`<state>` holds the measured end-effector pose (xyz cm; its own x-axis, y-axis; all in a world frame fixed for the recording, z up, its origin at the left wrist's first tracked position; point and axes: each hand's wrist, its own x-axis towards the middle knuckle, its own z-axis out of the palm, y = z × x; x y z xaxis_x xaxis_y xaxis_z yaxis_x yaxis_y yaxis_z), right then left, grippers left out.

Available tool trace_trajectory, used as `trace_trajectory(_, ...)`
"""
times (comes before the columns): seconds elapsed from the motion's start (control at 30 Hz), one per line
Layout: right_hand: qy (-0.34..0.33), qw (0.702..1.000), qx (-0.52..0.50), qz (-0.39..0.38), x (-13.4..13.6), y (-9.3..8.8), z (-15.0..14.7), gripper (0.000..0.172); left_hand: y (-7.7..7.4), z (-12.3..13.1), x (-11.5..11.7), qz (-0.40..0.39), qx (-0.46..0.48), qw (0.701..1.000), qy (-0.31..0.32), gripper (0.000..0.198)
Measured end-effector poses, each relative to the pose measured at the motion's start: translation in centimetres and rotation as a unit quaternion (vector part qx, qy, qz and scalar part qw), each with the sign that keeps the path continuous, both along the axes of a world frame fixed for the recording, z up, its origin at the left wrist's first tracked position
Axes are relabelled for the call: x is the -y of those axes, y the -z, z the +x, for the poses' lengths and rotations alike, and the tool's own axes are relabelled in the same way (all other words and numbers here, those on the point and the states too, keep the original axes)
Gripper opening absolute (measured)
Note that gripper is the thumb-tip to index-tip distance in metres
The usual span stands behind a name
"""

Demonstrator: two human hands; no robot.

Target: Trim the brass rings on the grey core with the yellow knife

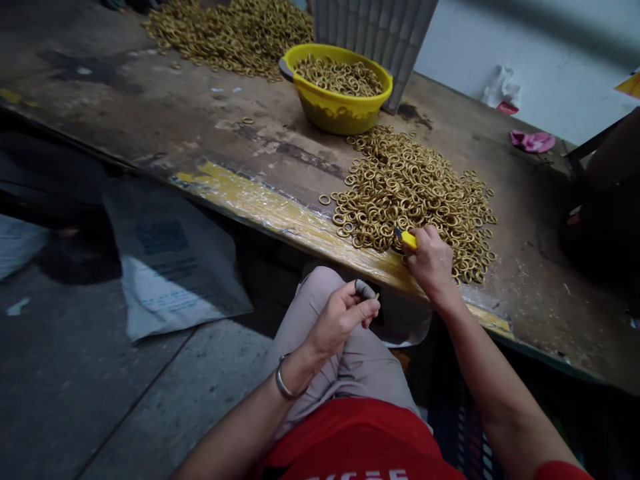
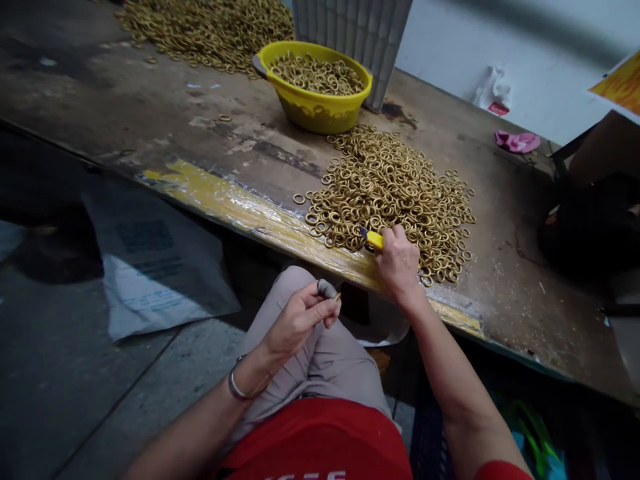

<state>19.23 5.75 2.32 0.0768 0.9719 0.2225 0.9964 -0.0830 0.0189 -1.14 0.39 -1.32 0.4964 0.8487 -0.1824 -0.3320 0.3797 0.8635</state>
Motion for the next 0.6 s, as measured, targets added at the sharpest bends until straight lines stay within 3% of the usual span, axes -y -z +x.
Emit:
trace_trajectory(0.2,0.009,0.999,0.021,-0.038,-1.2,-0.1,0.4,0.016,0.0,0.5,-0.6,-0.15,0.092,0.982,0.062,0.03)
trace_trajectory(0.4,-0.009,0.999,-0.002,-0.039,-0.2,0.2,0.8,0.021,0.3,1.8,-1.0,-0.177,0.058,0.981,0.052,0.035)
trace_trajectory(0.6,-0.012,0.994,0.05,-0.094,0.1,0.2,-0.4,0.022,0.6,2.6,-0.6,-0.159,0.029,0.986,0.036,0.039)
